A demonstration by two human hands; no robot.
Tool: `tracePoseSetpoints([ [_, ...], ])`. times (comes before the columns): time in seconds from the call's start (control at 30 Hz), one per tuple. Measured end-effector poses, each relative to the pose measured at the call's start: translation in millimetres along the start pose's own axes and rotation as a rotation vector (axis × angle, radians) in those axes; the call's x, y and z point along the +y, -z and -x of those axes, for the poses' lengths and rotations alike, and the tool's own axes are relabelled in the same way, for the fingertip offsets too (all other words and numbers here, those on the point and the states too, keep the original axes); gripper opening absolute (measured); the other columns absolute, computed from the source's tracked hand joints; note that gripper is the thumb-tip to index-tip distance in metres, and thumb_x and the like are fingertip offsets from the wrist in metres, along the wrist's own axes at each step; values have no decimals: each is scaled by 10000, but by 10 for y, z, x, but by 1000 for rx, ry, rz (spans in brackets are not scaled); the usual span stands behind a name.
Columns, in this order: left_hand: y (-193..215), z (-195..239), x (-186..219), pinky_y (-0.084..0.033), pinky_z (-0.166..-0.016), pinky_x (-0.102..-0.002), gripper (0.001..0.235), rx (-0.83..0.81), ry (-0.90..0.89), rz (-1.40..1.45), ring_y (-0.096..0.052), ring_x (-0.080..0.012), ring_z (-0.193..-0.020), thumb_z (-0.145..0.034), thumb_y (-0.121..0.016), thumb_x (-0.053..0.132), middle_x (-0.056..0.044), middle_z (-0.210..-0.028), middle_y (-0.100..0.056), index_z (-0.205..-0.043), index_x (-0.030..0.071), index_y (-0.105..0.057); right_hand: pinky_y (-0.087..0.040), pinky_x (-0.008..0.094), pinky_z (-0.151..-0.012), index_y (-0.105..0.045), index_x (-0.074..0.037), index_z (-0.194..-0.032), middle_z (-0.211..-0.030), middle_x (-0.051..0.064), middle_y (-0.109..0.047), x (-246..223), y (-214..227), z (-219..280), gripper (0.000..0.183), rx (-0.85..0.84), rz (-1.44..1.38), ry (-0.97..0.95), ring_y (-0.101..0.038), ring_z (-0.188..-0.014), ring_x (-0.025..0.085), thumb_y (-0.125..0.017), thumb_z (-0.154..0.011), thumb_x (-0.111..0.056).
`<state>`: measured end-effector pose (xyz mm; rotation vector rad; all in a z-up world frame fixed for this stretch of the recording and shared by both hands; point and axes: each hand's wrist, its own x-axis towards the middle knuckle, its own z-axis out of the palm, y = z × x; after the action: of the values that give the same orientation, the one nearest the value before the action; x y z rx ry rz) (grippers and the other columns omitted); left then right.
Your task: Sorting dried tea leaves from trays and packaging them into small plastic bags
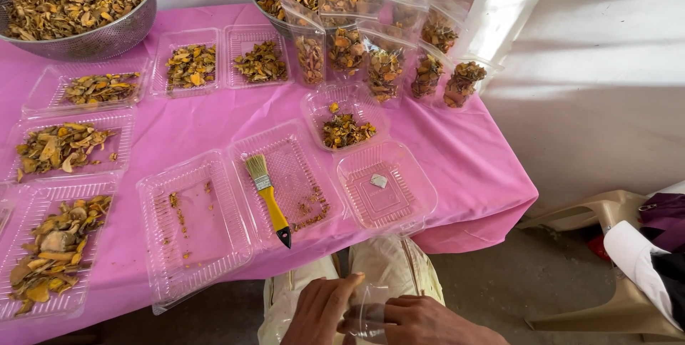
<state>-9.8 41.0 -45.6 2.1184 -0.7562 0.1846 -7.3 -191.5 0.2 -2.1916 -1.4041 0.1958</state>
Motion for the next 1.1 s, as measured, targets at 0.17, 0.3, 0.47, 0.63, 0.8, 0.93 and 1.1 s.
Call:
tracePoseSetpoints([
  [0.17,-29,-7,-26,-382,-1030,-516,886,24,-62,-69,-609,-311,-1134,-979,-283,813,-97,-1263,-644,-1457,104,-515,-517,424,-732,-641,15,-1303,-859,134,-637,136,-291,-32,488,35,-65,-101,-644,-752,324,-401,-1147,-381],
  [0.3,8,-26,-16,-329,-1107,-524,950,36,-17,-96,-663,-239,-1173,-947,-182,873,-65,-1214,-665,-1450,141,-519,-435,515,-931,-602,-142,-1449,-1391,39,-672,227,-403,9,370,15,163,-2,-636,-1105,396,-484,-1130,-288],
  [0.47,-2,-2,-52,-375,-1053,-471,837,52,-61,-101,-672,-242,-1142,-1004,-228,783,-68,-1221,-687,-1387,123,-573,-280,606,-1188,-702,-118,-1205,-987,103,-717,213,-351,15,167,239,234,58,-709,-1099,296,-564,-1121,-158],
  [0.63,-198,-2,-102,-437,-982,-448,764,221,-127,-230,-682,-239,-976,-1052,-178,710,-48,-1102,-702,-1306,142,-621,-406,548,-1074,-666,-132,-1340,-900,101,-681,255,-529,60,263,225,209,26,-700,-968,301,-517,-1137,-206],
  [0.8,-211,-20,-5,-451,-992,-450,809,314,-57,-220,-704,-208,-962,-1054,-121,710,-36,-1053,-715,-1290,142,-647,-483,482,-883,-548,-99,-1484,-1293,98,-678,179,-389,51,445,48,37,3,-566,-834,332,-312,-1176,-316],
  [0.93,-258,76,-169,-467,-858,-409,579,293,-75,-129,-656,-188,-839,-802,-393,327,-10,-947,-668,-1288,120,-629,-465,459,-793,-540,4,-1256,-1106,176,-615,-20,109,-103,308,-16,-39,83,-561,-891,367,-342,-1180,-220],
  [1.1,84,-33,265,-473,-784,-273,603,62,384,157,-635,-114,-824,-788,-508,537,64,-878,-632,-1327,306,-650,-512,444,-816,-606,55,-1083,-1179,191,-691,-285,658,-391,386,53,-120,145,-663,-932,383,-332,-1160,-206],
])
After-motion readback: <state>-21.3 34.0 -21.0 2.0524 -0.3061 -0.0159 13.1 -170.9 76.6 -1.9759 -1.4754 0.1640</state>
